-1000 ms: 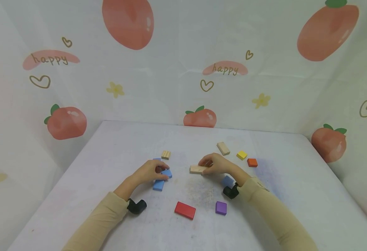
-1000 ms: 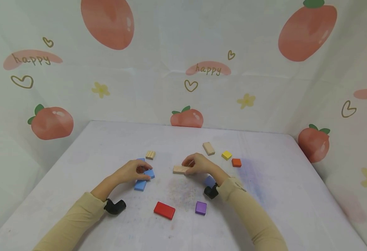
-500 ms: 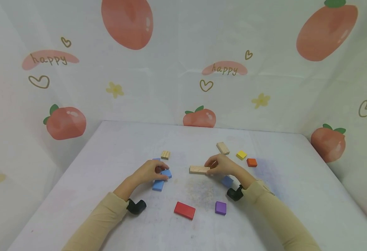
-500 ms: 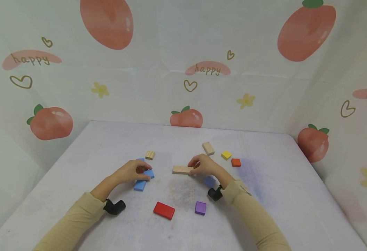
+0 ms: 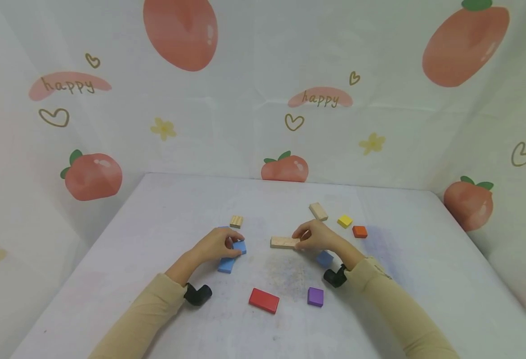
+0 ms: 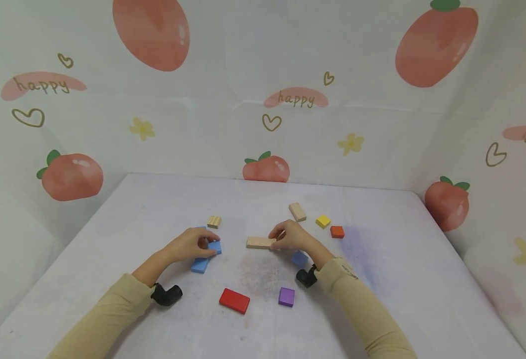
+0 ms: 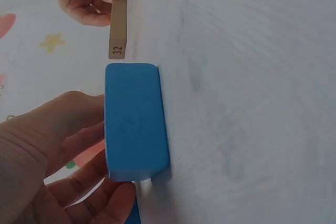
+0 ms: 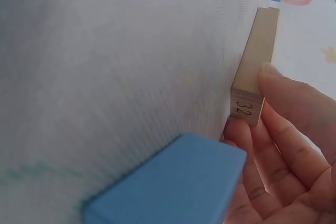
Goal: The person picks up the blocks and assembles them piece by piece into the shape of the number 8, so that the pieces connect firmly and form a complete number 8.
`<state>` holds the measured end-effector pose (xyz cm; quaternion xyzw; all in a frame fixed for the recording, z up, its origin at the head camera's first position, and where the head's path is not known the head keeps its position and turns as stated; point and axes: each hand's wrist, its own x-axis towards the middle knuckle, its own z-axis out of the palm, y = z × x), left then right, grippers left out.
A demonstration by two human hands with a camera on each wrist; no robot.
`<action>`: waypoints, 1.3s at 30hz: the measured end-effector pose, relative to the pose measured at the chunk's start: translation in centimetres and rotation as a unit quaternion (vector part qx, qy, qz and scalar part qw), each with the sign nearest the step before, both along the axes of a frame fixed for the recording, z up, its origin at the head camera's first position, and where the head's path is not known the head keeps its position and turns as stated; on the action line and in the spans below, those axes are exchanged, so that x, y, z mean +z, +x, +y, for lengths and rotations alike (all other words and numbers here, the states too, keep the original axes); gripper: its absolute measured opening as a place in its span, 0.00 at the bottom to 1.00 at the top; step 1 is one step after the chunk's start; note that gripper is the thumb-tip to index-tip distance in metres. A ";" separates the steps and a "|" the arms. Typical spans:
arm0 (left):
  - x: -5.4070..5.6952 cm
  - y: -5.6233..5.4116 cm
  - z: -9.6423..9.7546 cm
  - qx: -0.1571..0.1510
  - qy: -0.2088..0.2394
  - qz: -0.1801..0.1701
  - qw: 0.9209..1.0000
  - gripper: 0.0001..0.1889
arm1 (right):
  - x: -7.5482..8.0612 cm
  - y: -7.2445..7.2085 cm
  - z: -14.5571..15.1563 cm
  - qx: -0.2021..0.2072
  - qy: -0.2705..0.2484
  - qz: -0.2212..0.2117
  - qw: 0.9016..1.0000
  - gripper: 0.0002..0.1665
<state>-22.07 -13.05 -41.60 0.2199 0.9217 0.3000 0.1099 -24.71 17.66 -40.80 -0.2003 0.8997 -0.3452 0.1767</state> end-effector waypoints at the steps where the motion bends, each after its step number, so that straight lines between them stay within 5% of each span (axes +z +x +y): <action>1: 0.0 0.0 0.1 0.000 0.001 -0.001 1.000 0.18 | 0.0 0.0 0.0 -0.001 0.000 -0.001 1.000 0.14; 24: 1.3 -1.8 3.9 -0.024 0.011 0.041 0.999 0.18 | 0.0 0.0 -0.1 -0.014 -0.001 -0.014 1.000 0.15; 39: 0.8 -3.4 5.6 -0.017 -0.017 0.038 0.999 0.18 | -0.2 -0.1 0.0 -0.018 -0.003 -0.020 1.000 0.15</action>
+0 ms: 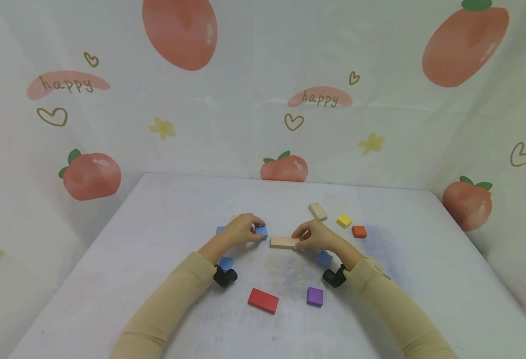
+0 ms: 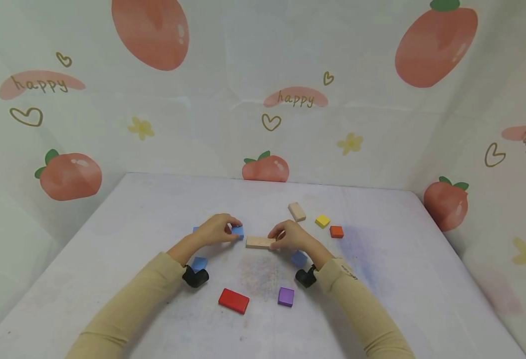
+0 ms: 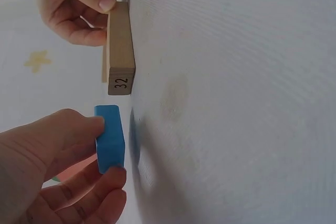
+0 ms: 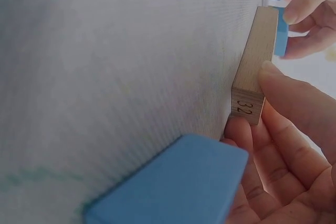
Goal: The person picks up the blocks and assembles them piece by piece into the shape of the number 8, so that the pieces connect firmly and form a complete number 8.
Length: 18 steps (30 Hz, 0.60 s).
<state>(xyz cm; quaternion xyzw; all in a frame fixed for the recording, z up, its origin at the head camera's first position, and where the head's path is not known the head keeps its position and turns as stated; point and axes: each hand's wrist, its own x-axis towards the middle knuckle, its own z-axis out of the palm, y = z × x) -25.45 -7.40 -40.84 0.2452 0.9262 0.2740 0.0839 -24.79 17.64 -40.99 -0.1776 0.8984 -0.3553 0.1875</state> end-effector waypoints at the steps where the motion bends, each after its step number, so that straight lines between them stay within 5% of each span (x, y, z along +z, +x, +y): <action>1: -0.1 -0.1 0.1 -0.001 0.000 -0.001 1.000 0.18 | 0.0 0.0 0.0 0.000 0.001 0.000 1.000 0.15; 18: -0.3 -0.3 0.9 0.002 -0.007 -0.015 1.000 0.18 | 0.2 0.0 0.0 0.002 0.001 -0.003 1.000 0.15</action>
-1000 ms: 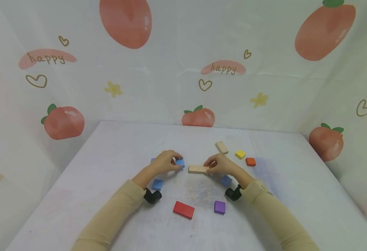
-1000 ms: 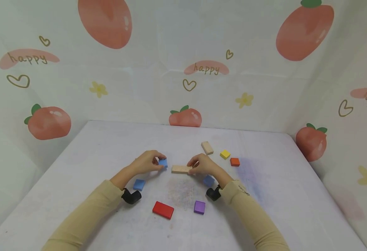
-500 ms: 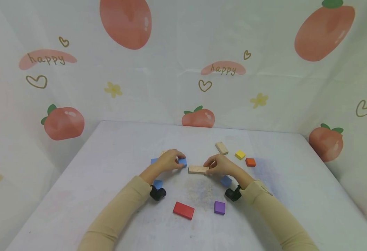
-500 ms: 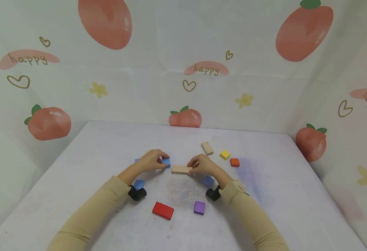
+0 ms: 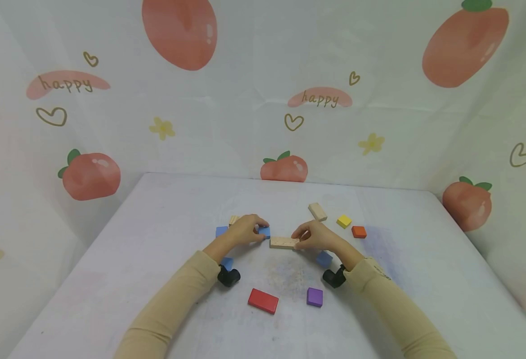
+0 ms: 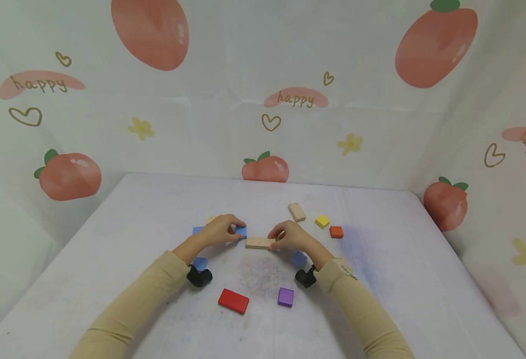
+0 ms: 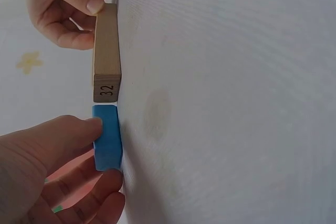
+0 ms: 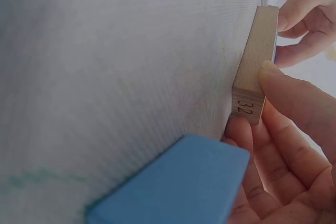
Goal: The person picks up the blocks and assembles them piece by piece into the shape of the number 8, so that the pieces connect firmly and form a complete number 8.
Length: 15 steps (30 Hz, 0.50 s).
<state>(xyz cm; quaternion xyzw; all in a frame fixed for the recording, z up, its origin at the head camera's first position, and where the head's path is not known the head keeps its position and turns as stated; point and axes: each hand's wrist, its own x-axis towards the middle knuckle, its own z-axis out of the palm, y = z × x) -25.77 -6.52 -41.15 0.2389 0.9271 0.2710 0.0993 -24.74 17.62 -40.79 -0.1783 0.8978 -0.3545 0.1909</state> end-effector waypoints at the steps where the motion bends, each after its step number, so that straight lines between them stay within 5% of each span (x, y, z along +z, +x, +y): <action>1: 0.0 0.0 0.0 0.000 -0.001 0.000 1.000 0.18 | 0.0 0.0 0.0 0.000 0.000 -0.001 1.000 0.15; 15: 0.1 0.4 0.1 0.002 -0.010 0.007 1.000 0.18 | -0.2 -0.1 0.0 -0.002 0.002 -0.008 1.000 0.14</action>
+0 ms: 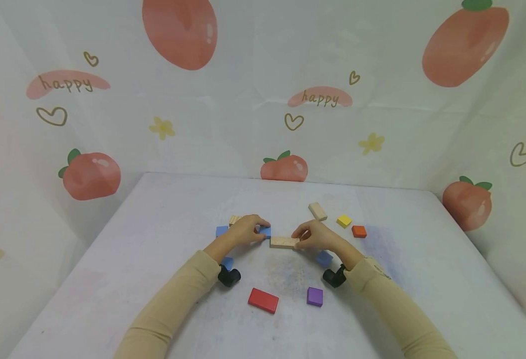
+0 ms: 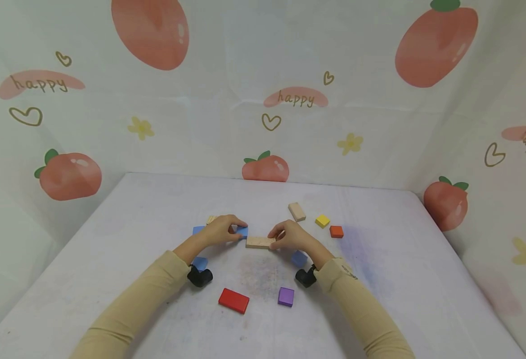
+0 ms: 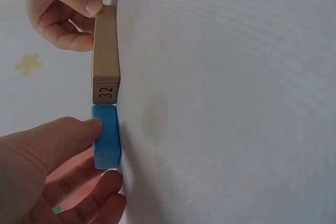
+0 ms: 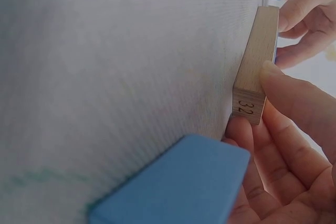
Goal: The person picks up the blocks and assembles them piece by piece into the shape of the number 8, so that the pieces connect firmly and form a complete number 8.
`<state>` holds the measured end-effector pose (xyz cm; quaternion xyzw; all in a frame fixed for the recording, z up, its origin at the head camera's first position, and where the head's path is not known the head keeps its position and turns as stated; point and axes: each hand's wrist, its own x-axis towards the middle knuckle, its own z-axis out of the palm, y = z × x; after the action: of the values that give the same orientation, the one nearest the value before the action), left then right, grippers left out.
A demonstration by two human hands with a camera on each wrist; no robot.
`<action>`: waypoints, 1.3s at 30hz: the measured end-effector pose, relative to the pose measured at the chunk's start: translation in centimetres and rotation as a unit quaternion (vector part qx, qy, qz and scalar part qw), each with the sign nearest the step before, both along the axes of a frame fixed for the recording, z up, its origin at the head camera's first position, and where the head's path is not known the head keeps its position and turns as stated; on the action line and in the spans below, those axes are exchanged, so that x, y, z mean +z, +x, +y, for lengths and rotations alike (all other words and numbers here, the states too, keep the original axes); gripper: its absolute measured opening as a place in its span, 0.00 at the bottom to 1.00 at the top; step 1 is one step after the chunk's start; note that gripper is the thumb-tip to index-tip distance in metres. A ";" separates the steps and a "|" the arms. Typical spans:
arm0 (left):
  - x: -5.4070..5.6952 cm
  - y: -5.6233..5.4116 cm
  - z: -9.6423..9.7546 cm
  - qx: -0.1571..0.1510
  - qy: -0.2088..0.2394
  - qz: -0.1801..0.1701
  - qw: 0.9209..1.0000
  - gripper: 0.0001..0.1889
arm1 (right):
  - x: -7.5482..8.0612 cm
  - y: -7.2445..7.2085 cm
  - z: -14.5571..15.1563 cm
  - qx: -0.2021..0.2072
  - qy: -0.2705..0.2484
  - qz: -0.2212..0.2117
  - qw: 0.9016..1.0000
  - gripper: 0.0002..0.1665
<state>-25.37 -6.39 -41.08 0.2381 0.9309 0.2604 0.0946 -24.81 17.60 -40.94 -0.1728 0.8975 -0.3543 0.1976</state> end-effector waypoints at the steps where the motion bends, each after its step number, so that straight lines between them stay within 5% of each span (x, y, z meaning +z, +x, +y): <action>1: 0.0 0.0 0.0 0.001 0.001 0.000 1.000 0.18 | 0.0 0.0 0.0 -0.002 0.001 -0.002 1.000 0.14; 25: 0.0 -0.1 0.0 0.002 0.001 -0.003 1.000 0.18 | 0.0 0.0 0.0 0.006 -0.004 0.009 1.000 0.15; 39: 0.0 0.0 -1.3 -0.005 0.021 0.029 0.999 0.20 | 0.0 0.1 0.0 -0.001 -0.010 0.002 1.000 0.15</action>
<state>-25.42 -7.65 -41.12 0.2527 0.9263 0.2723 0.0636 -24.70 17.57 -40.95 -0.1749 0.8942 -0.3635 0.1941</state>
